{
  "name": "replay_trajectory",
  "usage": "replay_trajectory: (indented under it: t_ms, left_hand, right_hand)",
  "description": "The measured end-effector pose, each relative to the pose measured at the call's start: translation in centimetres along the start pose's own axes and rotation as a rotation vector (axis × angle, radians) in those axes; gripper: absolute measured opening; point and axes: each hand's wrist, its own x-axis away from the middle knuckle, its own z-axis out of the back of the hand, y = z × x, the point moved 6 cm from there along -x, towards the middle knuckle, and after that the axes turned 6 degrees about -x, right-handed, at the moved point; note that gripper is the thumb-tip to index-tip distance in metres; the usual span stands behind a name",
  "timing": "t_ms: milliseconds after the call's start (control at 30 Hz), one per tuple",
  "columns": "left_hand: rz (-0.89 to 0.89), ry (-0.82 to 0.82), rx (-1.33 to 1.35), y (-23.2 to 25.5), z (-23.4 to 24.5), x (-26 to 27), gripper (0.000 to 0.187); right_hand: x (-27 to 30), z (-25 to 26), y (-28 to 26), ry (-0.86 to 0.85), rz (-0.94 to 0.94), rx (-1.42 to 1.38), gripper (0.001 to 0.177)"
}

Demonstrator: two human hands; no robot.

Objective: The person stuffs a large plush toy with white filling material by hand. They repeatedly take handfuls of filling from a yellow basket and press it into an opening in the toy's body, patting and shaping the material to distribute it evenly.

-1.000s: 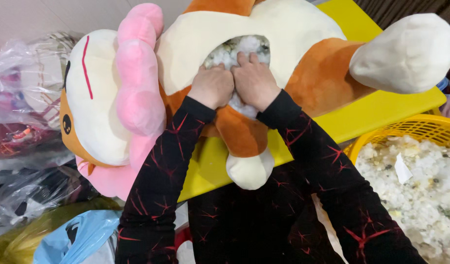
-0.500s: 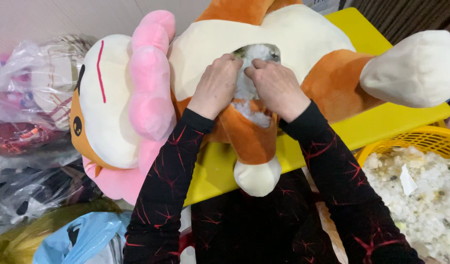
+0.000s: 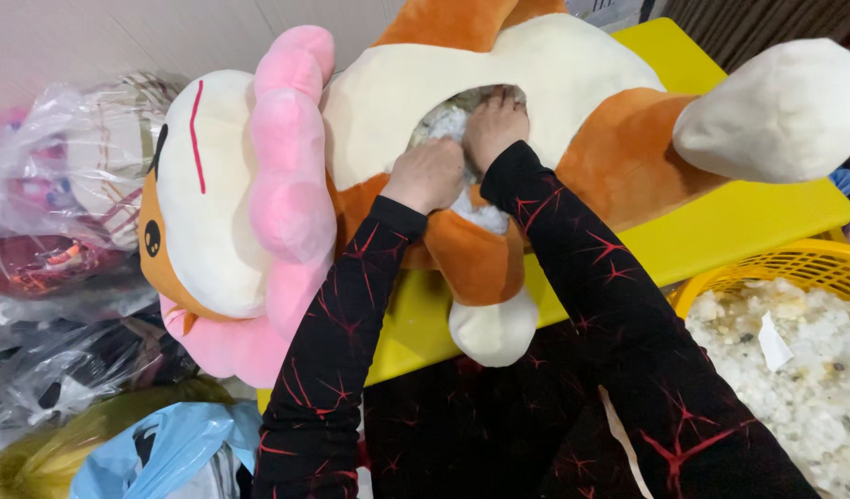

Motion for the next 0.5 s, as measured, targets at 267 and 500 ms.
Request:
replay_trajectory:
  t_ms: [267, 500]
  left_hand:
    - [0.005, -0.02, -0.011, 0.6, 1.7, -0.6, 0.016]
    - [-0.056, 0.089, 0.031, 2.6, -1.1, -4.7, 0.021]
  right_hand:
    - [7.2, 15.5, -1.1, 0.071, 0.412, -0.244, 0.038]
    - [21.3, 28.0, 3.9, 0.012, 0.503, -0.528, 0.038]
